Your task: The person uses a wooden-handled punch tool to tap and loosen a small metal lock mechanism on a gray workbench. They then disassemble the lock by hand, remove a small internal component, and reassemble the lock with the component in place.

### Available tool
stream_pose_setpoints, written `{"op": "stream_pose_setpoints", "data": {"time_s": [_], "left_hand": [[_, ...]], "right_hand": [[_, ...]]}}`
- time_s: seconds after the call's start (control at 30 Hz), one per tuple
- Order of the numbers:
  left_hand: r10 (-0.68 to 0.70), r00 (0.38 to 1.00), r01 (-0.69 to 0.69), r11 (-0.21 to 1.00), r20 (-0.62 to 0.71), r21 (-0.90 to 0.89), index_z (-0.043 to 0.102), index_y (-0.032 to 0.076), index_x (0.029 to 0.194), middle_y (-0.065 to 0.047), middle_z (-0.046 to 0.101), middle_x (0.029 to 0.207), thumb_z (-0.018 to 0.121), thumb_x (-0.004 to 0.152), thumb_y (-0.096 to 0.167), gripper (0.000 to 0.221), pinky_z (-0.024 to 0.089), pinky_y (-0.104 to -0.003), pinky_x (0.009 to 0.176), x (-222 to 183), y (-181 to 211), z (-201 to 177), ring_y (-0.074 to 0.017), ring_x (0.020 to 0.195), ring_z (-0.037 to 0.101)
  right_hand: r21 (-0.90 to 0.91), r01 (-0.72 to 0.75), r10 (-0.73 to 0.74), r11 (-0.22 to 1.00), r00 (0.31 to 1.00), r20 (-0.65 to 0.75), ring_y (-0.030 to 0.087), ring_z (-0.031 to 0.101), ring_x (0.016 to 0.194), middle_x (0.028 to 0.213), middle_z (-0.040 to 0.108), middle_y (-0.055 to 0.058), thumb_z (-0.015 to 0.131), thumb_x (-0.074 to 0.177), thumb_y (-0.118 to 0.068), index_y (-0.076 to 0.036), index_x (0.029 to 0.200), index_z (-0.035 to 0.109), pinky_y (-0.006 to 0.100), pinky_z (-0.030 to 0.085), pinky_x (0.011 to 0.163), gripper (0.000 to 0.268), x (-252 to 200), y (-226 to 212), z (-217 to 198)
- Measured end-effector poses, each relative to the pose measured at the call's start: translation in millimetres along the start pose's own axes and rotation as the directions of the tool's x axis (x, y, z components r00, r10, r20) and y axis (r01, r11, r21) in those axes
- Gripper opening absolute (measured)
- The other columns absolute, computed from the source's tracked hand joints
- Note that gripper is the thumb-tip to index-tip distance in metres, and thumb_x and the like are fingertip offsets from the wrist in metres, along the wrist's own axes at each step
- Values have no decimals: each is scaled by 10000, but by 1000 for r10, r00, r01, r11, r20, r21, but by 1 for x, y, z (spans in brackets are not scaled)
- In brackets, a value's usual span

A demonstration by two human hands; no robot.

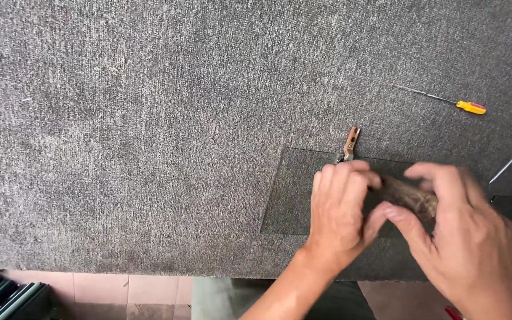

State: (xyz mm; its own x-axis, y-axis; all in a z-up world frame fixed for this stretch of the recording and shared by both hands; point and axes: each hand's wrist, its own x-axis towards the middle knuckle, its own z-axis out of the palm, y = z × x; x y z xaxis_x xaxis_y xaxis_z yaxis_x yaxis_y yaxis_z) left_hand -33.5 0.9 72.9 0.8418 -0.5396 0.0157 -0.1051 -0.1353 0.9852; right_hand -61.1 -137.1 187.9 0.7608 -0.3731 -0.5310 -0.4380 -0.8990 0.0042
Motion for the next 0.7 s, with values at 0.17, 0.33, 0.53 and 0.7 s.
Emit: {"op": "stream_pose_setpoints", "data": {"time_s": [0.17,0.33,0.53,0.7], "left_hand": [[35,998,-41,990,47,138,431,105,1697,-159,599,1349,433,1219,494,616,474,-456,917,-10,-12,-7,-322,1064,584],[4,1000,-7,996,30,83,631,71,1211,-154,589,1215,507,1170,373,330,444,-455,860,-4,-11,0,-338,1000,557],[-105,991,128,935,-86,330,605,58,1259,-160,631,1281,776,1011,410,464,412,-469,979,-17,-47,-5,-328,1150,560],[-120,993,99,826,1,555,687,203,1252,-20,672,1150,770,1005,396,324,409,-472,890,-12,-68,-8,-305,999,540]], "right_hand": [[-59,86,-87,995,996,-11,283,719,1115,1206,690,-3,692,877,-275,-227,1255,650,467,584,962,383,-5,-4,-5],[69,-26,27,997,1000,-5,241,746,1179,1356,712,-58,642,979,-509,-233,1369,638,529,644,765,477,0,-11,-6],[138,217,-188,966,963,-192,264,702,1200,1394,626,97,722,927,-157,-141,1326,682,428,545,1082,402,-1,13,7],[243,174,-133,954,975,-178,263,697,1142,1278,731,30,647,996,-128,-153,1278,725,426,543,992,294,3,40,11]]}}
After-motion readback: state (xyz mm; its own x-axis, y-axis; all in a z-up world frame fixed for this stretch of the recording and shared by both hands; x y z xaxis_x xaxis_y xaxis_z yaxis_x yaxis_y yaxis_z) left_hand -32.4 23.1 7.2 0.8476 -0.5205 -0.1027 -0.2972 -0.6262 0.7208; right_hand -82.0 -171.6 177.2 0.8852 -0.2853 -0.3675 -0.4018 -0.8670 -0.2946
